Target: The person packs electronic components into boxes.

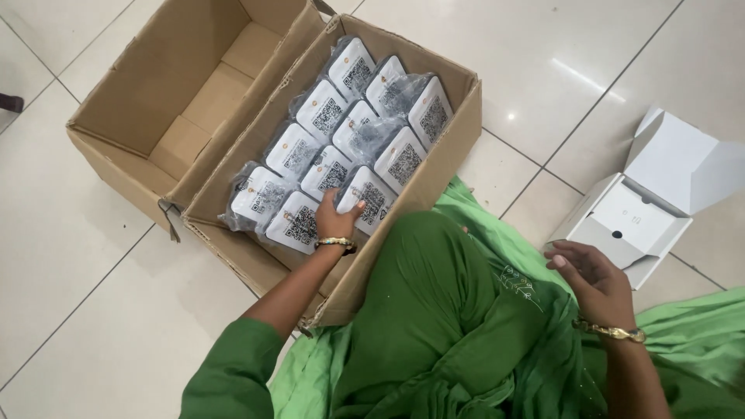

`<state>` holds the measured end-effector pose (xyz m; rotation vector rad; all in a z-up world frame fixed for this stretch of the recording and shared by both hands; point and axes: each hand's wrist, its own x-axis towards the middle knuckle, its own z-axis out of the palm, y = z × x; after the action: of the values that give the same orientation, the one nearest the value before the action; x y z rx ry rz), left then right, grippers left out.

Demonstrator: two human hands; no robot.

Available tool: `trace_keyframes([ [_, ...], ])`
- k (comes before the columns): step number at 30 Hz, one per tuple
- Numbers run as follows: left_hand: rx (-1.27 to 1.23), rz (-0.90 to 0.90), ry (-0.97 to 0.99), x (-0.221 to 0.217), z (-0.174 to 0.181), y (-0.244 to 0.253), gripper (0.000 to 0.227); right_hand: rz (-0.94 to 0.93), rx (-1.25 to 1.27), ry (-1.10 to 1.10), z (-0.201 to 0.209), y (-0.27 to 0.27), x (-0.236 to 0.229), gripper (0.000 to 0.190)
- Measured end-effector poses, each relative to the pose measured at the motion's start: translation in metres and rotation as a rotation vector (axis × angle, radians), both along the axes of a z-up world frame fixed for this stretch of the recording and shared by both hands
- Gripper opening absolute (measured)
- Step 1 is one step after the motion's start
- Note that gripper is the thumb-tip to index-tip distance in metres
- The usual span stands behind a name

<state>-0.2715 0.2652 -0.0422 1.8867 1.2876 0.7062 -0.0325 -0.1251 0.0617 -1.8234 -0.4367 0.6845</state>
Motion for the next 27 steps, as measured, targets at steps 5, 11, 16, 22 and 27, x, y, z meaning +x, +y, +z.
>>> trace_keyframes([
  [5, 0.052, -0.102, -0.001, 0.0, -0.017, 0.002, 0.062, -0.029, -0.025, 0.038, -0.025, -0.022, 0.007, 0.036],
  [11, -0.027, -0.259, 0.106, -0.008, -0.008, 0.018, 0.069, -0.012, -0.307, -0.198, -0.015, -0.05, 0.03, 0.043],
  [16, 0.032, -0.123, 0.209, -0.006, -0.006, 0.014, 0.079, -0.082, -0.539, -0.607, -0.029, -0.079, 0.047, 0.051],
  [22, 0.245, -0.093, 0.5, -0.015, -0.008, 0.039, 0.101, 0.054, -0.91, -0.787, -0.068, -0.072, 0.043, 0.044],
  [27, 0.578, -0.331, -0.021, 0.084, 0.146, -0.068, 0.075, 0.161, -0.91, -0.59, -0.117, -0.079, 0.038, 0.016],
])
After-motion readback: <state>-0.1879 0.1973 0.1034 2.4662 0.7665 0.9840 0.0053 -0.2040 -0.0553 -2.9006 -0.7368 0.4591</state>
